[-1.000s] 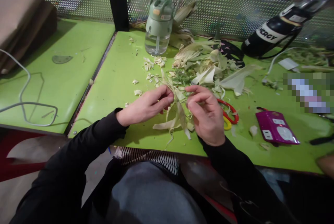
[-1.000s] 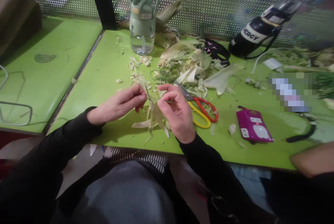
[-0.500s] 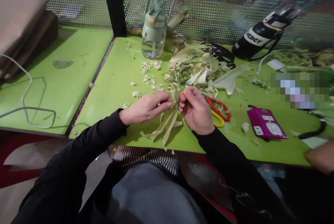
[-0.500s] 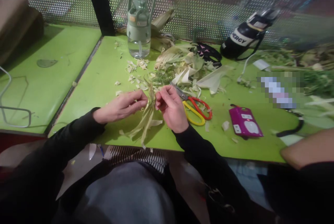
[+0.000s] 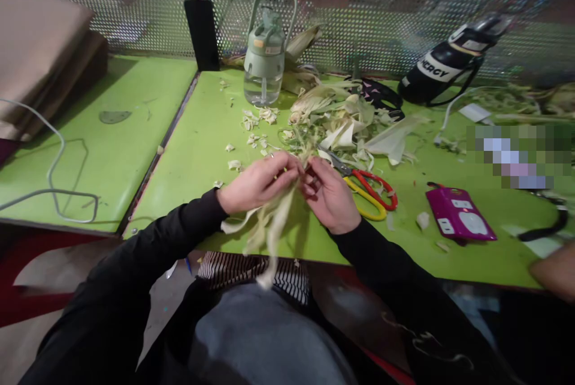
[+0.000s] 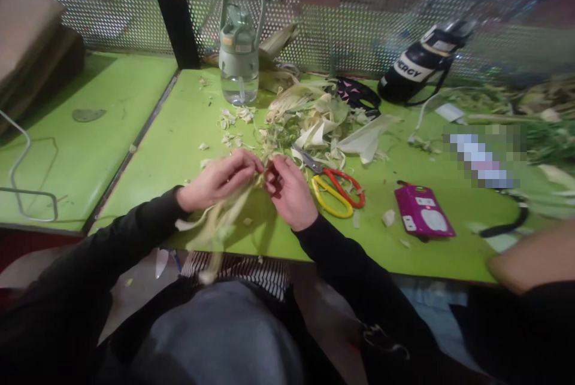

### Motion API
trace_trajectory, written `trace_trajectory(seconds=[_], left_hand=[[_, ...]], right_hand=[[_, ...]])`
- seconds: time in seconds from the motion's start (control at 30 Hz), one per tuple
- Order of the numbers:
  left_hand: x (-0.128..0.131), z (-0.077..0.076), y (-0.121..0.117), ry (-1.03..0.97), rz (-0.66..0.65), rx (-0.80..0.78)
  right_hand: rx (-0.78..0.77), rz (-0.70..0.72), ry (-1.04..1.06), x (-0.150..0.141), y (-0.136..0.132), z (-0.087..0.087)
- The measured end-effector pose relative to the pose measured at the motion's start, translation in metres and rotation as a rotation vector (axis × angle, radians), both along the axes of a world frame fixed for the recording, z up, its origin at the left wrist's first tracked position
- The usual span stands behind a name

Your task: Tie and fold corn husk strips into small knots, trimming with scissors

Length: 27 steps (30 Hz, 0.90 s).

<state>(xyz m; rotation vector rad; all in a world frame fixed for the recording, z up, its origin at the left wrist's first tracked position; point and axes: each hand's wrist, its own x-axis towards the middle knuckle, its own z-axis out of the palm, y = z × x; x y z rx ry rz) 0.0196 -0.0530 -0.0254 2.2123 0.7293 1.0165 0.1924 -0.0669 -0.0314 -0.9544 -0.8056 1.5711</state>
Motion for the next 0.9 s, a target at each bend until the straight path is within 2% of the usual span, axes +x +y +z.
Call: trace_trajectory(seconds=[0.1,0.2,0.27,0.33,0.4,0.5,0.57,0.7,0.77,0.9], left_hand=[[-0.001,-0.001,0.005,0.021,0.162,-0.153],[-0.002,-0.001,0.007,0.115,0.200,-0.174],[-0.003,0.000,0.007,0.194,0.122,-0.167],[-0.005,0.001,0.006,0.249,-0.012,-0.174],[-0.008,0.003,0.006,0.241,-0.132,-0.170],[-0.013,0.005,0.004,0.153,-0.181,-0.106],[-0.015,0.006,0.001,0.108,-0.123,-0.100],[-0.011,0.009,-0.003,0.095,0.066,-0.244],[-0.008,0.010,-0.003,0.132,0.083,-0.260],[-0.006,0.007,-0.003,0.208,0.073,-0.051]], right_hand=[[0.023,-0.114,0.063,0.001,-0.001,0.002],[0.105,-0.112,0.085,0.002,-0.004,0.004],[0.143,-0.050,0.095,0.003,-0.005,0.006],[0.147,0.012,0.088,0.004,-0.006,0.008],[0.134,0.038,0.072,0.005,-0.005,0.009],[0.116,0.046,0.073,0.006,-0.004,0.009],[0.107,0.054,0.089,0.006,-0.003,0.010],[0.106,0.073,0.093,0.005,-0.003,0.010],[0.115,0.079,0.081,0.004,-0.003,0.009],[0.111,0.073,0.066,0.002,-0.004,0.009]])
